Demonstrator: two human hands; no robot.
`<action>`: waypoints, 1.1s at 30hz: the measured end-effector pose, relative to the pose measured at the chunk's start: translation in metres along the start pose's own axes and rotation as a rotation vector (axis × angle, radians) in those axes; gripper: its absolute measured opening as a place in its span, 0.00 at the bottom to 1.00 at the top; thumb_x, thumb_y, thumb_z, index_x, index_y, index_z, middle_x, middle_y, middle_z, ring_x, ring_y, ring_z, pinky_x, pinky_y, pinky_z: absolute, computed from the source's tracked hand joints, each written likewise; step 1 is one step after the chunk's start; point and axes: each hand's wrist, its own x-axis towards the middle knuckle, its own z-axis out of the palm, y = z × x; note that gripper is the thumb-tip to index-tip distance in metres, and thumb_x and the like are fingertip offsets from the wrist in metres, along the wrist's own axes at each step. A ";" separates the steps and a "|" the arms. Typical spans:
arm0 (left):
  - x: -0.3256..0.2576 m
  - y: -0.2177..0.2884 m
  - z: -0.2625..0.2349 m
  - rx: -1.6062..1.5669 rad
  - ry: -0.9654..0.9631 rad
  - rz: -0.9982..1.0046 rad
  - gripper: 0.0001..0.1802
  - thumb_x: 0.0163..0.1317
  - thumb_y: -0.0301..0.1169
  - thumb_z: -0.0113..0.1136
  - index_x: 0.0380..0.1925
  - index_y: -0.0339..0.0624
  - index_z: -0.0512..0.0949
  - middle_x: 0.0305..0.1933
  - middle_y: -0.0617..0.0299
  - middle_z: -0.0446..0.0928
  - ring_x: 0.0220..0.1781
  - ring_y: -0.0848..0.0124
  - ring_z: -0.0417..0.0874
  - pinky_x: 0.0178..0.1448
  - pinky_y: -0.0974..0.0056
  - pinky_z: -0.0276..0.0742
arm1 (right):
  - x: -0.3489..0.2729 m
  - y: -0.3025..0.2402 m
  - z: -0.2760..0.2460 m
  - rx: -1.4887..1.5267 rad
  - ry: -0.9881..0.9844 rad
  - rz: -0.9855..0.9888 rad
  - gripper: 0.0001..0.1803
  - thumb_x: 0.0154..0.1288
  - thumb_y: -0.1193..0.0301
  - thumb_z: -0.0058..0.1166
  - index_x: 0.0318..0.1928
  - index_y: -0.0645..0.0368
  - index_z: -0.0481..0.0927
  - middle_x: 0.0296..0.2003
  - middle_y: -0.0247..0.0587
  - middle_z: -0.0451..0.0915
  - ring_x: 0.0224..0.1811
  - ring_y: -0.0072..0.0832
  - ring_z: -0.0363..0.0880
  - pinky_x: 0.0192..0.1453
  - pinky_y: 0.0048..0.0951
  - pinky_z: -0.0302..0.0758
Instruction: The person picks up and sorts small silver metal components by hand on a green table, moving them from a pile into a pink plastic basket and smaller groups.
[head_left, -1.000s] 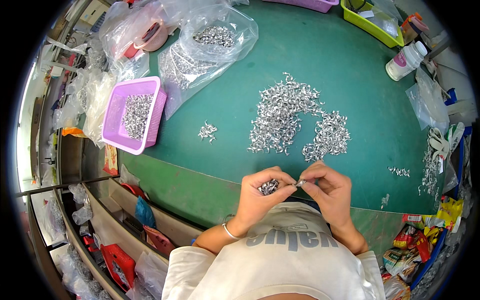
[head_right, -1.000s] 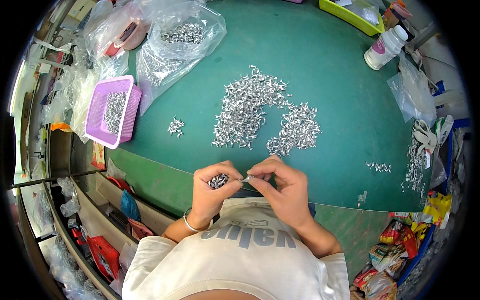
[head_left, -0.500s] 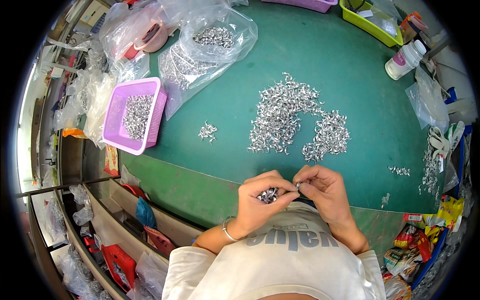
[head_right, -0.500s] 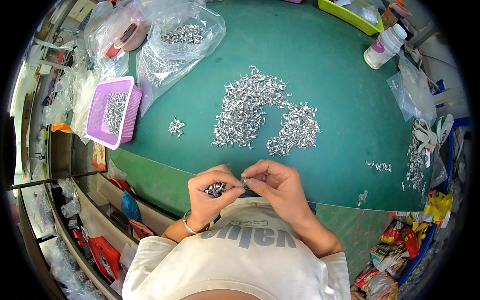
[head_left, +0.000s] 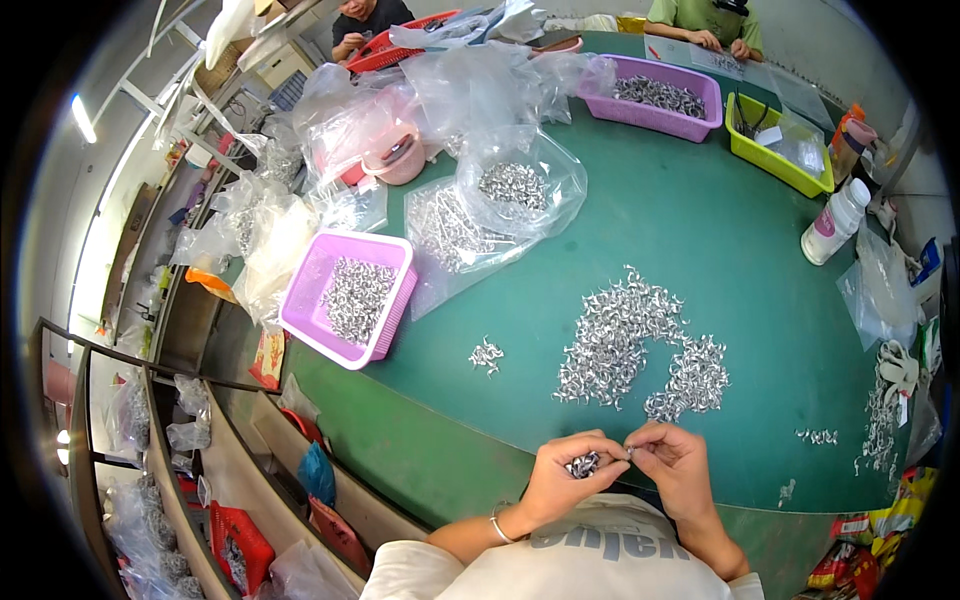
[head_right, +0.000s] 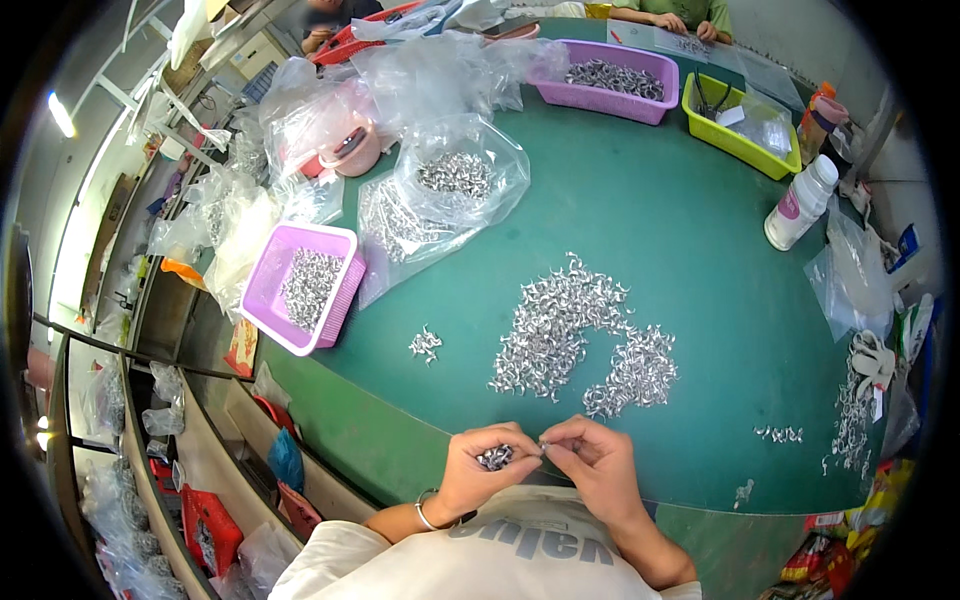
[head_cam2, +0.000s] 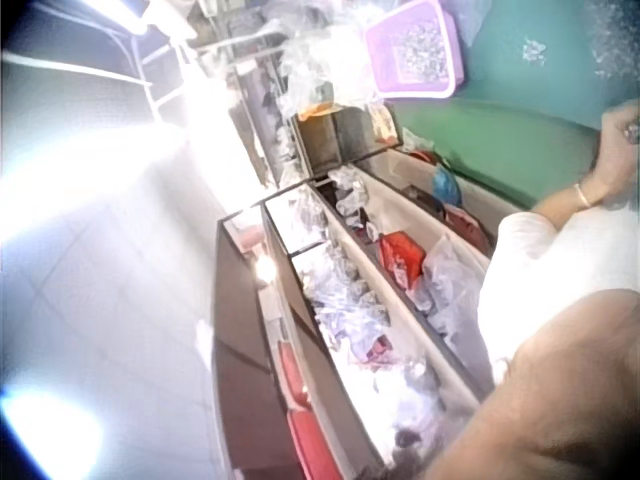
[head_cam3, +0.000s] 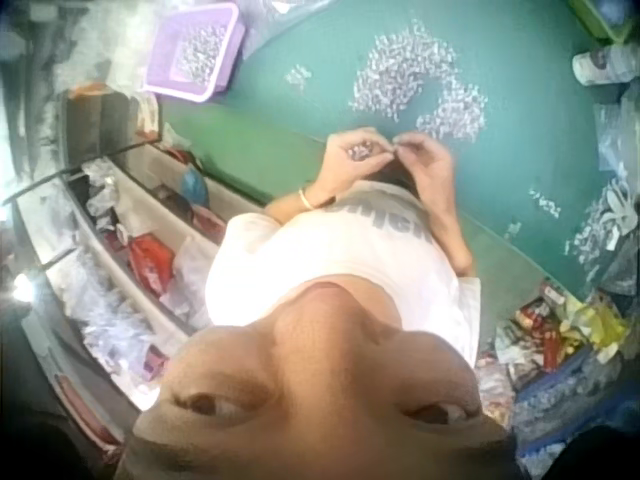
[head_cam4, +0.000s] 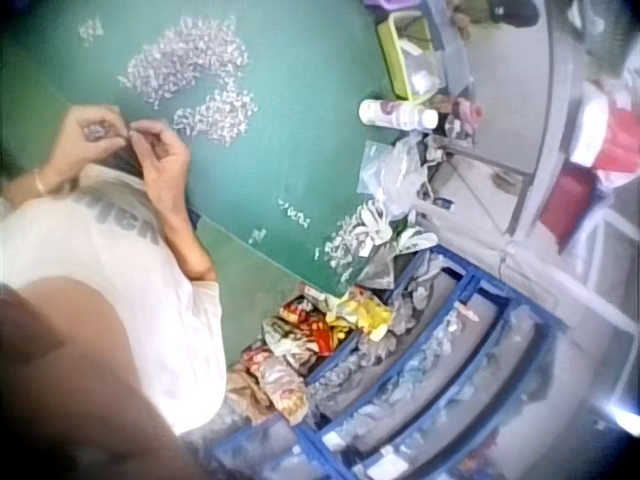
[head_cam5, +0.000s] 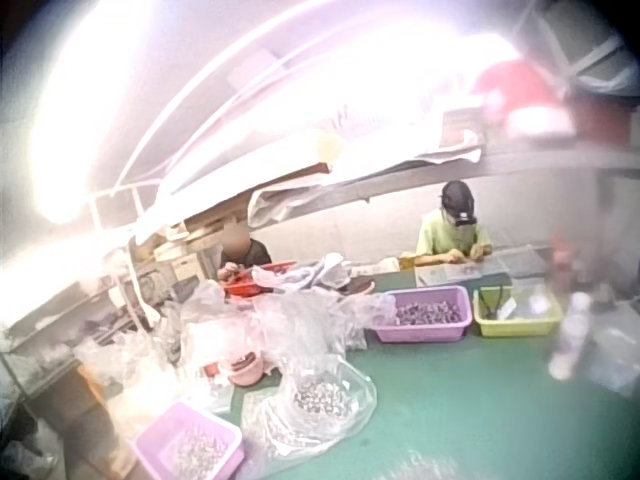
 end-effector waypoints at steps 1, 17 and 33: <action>0.000 -0.002 0.000 -0.017 0.001 -0.006 0.08 0.45 0.14 0.59 0.28 0.34 0.78 0.22 0.66 0.70 0.24 0.81 0.66 0.28 0.75 0.62 | 0.000 0.001 0.000 0.010 0.003 0.004 0.07 0.56 0.86 0.48 0.36 0.69 0.75 0.32 0.38 0.73 0.37 0.20 0.71 0.42 0.20 0.68; 0.000 -0.006 0.002 -0.127 0.033 -0.127 0.06 0.50 0.16 0.55 0.28 0.33 0.78 0.23 0.66 0.71 0.24 0.82 0.65 0.27 0.76 0.59 | 0.001 0.004 -0.003 0.010 0.008 0.022 0.07 0.56 0.84 0.50 0.37 0.68 0.75 0.32 0.37 0.74 0.36 0.19 0.72 0.41 0.19 0.69; 0.000 -0.013 0.002 -0.186 0.041 -0.157 0.05 0.52 0.18 0.54 0.29 0.33 0.77 0.27 0.64 0.74 0.24 0.83 0.66 0.26 0.78 0.60 | 0.000 0.010 -0.002 0.032 0.039 0.076 0.07 0.57 0.82 0.50 0.37 0.68 0.75 0.32 0.35 0.75 0.36 0.17 0.72 0.40 0.17 0.69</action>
